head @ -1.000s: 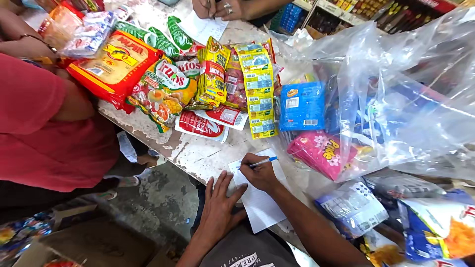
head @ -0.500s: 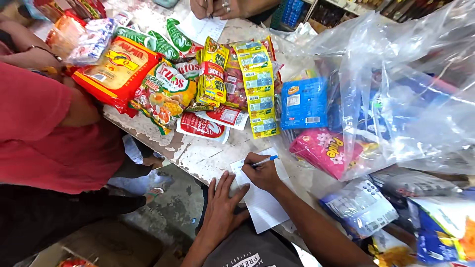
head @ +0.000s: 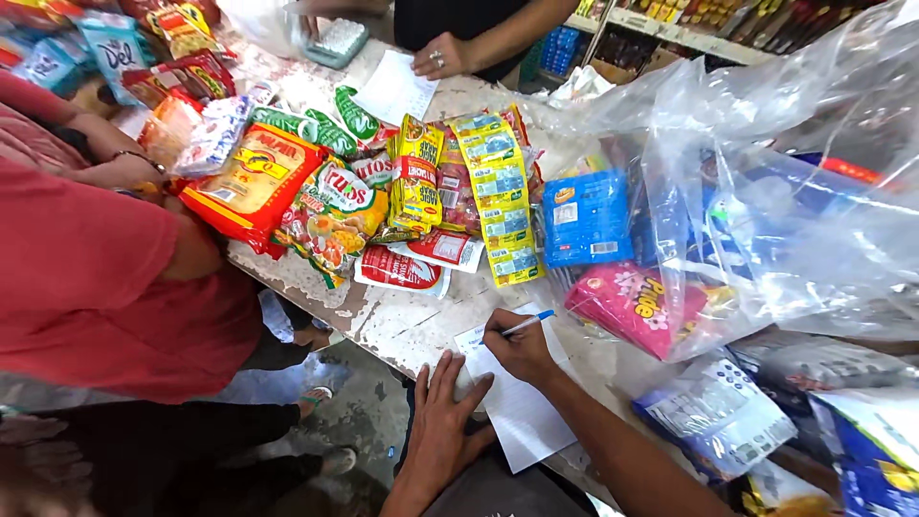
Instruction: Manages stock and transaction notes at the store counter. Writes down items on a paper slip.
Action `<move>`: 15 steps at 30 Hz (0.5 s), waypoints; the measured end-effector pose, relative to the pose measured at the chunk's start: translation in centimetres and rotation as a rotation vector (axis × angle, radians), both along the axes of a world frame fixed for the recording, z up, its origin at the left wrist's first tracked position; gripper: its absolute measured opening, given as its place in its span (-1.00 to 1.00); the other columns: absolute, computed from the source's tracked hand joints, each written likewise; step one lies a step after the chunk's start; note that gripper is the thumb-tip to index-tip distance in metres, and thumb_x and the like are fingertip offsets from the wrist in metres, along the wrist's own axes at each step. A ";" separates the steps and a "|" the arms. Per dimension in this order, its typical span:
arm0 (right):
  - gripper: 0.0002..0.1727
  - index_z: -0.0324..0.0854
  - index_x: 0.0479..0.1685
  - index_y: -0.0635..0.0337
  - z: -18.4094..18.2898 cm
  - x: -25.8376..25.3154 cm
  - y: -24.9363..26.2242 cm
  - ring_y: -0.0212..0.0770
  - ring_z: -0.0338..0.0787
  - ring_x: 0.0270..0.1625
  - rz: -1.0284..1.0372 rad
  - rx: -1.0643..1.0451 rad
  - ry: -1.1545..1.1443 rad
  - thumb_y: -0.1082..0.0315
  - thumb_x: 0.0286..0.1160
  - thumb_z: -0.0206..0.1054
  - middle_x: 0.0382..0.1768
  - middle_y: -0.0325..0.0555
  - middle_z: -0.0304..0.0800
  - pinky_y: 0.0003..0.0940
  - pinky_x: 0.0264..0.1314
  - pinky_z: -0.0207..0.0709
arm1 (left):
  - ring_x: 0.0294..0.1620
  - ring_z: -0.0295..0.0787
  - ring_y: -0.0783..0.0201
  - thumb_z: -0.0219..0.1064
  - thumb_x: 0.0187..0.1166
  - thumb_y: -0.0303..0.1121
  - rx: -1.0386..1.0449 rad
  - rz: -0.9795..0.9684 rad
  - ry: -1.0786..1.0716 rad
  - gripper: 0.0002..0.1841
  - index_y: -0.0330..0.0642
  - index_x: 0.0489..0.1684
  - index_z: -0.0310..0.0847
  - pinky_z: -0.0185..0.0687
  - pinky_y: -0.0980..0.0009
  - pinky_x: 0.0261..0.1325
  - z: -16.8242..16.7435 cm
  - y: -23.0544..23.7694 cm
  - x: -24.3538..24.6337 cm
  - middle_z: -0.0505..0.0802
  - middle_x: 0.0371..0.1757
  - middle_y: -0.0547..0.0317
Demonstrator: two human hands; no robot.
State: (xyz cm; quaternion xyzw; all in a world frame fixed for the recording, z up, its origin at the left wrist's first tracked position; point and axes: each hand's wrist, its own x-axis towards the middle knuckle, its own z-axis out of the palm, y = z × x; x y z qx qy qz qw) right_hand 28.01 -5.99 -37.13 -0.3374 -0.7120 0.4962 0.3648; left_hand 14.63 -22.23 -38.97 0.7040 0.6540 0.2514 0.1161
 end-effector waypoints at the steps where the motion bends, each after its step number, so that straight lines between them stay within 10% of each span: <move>1: -0.82 0.60 -0.61 0.16 0.1 0.1 0.2 -0.62 0.46 -0.61 -0.008 -0.027 0.025 0.54 0.29 0.26 -0.71 -0.42 0.52 -0.65 -0.53 0.32 | 0.77 0.27 -0.20 0.36 0.33 0.41 0.002 -0.003 0.003 -0.35 0.49 0.44 0.66 -0.02 -0.39 0.73 -0.1 0.0 0.0 0.57 0.64 -0.08; 15: -0.84 0.64 -0.57 0.16 -0.5 0.7 0.0 -0.60 0.48 -0.59 0.060 0.044 -0.111 0.41 0.35 0.28 -0.69 -0.40 0.54 -0.59 -0.51 0.34 | 0.77 0.26 -0.19 0.38 0.30 0.42 0.002 -0.002 -0.007 -0.33 0.49 0.45 0.66 -0.02 -0.39 0.73 -0.1 -0.1 -0.1 0.58 0.63 -0.09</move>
